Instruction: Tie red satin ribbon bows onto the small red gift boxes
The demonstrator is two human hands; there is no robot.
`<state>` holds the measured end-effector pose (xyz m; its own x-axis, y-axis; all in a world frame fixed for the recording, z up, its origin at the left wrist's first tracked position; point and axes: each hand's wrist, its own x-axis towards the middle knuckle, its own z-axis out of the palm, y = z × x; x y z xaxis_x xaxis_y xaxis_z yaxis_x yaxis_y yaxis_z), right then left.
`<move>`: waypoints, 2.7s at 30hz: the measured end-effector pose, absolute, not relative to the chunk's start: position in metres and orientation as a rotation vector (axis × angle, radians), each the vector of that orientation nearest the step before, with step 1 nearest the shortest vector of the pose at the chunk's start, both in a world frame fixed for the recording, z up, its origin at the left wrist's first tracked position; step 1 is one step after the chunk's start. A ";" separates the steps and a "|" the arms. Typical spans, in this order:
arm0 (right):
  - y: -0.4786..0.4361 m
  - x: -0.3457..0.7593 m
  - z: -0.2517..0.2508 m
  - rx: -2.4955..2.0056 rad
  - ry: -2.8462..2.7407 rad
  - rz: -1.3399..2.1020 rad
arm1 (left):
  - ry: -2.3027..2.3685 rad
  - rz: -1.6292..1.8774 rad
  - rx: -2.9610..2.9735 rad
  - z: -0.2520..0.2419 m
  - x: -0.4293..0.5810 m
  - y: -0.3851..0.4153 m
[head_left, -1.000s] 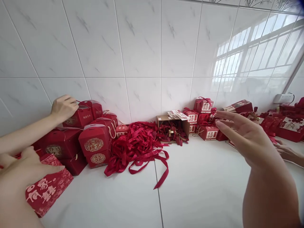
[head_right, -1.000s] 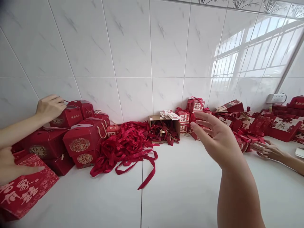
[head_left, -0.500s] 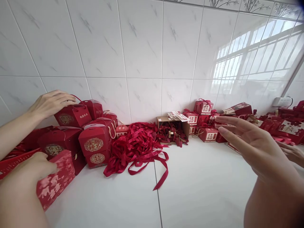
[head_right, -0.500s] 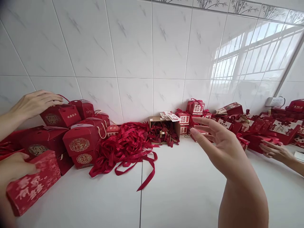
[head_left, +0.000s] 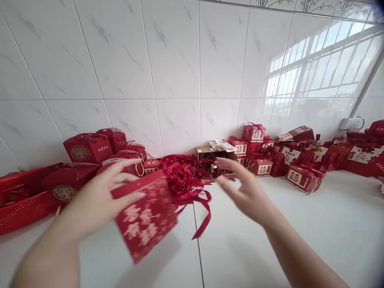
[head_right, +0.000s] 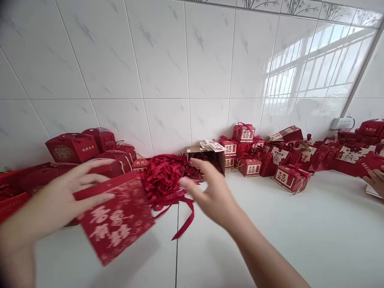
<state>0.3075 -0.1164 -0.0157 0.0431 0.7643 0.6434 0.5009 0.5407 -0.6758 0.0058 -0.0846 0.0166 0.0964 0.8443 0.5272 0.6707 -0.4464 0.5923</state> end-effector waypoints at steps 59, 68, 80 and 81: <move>0.010 0.393 -0.101 -2.173 -1.983 0.643 | 0.848 2.049 1.344 0.022 0.061 -0.093; 0.024 0.356 -0.143 -2.086 -1.733 0.161 | 0.893 2.037 1.312 0.019 0.064 -0.088; 0.022 0.363 -0.118 -1.669 -1.577 0.243 | 1.123 1.313 1.559 -0.022 0.084 -0.048; 0.016 0.359 -0.106 -1.610 -1.547 0.229 | 1.171 1.184 1.624 -0.030 0.087 -0.042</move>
